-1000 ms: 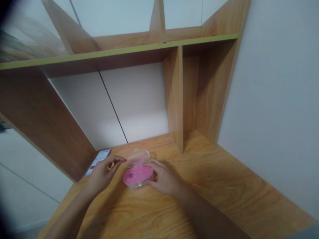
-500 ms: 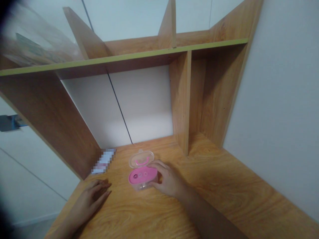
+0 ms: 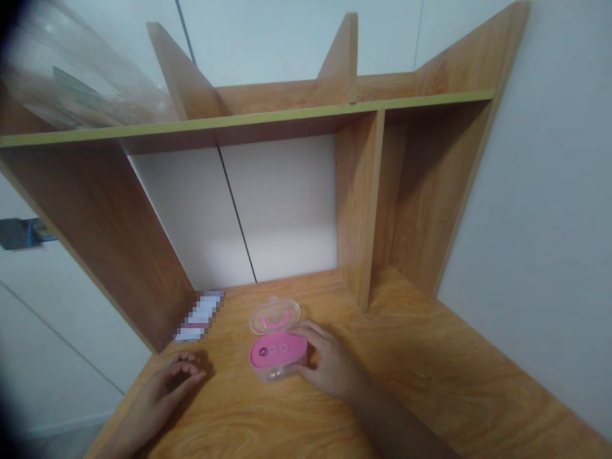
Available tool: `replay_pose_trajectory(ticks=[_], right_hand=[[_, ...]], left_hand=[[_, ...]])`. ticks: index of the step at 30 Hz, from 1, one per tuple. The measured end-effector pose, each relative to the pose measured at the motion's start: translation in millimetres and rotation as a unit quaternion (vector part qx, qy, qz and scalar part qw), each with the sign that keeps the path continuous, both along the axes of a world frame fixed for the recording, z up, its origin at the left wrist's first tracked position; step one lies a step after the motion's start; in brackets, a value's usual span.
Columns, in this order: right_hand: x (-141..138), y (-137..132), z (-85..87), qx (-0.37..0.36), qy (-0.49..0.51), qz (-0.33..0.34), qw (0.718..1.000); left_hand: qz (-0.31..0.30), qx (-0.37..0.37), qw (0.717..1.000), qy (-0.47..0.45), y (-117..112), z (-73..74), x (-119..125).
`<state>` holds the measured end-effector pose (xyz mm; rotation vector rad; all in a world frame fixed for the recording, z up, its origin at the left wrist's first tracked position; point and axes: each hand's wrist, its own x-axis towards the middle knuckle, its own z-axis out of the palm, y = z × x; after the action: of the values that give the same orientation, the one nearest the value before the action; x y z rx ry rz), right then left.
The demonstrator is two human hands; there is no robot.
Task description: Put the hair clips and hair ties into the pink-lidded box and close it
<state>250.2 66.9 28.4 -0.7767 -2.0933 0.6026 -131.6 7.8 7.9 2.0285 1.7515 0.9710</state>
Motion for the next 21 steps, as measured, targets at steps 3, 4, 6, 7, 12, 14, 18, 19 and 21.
replay_pose_trajectory(ticks=[3,4,6,7,12,14,18,19,21], right_hand=[[0.0,0.8,-0.9,-0.005,-0.006,-0.006,1.000],[-0.1,1.1,-1.1,-0.004,-0.006,-0.006,1.000],[-0.4,1.4,-1.2,-0.003,-0.006,-0.004,1.000],[-0.6,1.4,-1.2,-0.004,-0.005,-0.003,1.000],[-2.3,-0.3,-1.2,-0.013,0.004,-0.005,1.000],[-2.8,-0.9,-1.2,-0.019,0.012,-0.008,1.000],[-3.3,-1.2,-0.9,-0.033,0.028,0.004,0.999],[-3.4,-1.3,-0.6,-0.038,0.031,0.007,0.999],[-4.1,-1.9,0.1,-0.050,0.037,0.012,0.998]], left_hand=[[0.000,-0.020,1.000,-0.023,-2.2,1.2,-8.2],[0.004,-0.031,0.999,-0.021,-3.2,1.6,-10.5],[0.019,-0.053,0.998,-0.008,-5.0,2.4,-14.4],[0.026,-0.060,0.998,-0.001,-5.7,2.7,-15.7],[0.026,-0.045,0.998,0.040,-6.1,4.6,-15.7],[0.022,-0.031,0.998,0.054,-5.2,4.0,-14.2],[0.028,-0.002,0.997,0.073,-2.8,-2.7,-15.2],[0.035,0.009,0.996,0.076,-2.3,-5.0,-16.4],[0.048,0.033,0.995,0.082,-1.9,-8.6,-18.7]])
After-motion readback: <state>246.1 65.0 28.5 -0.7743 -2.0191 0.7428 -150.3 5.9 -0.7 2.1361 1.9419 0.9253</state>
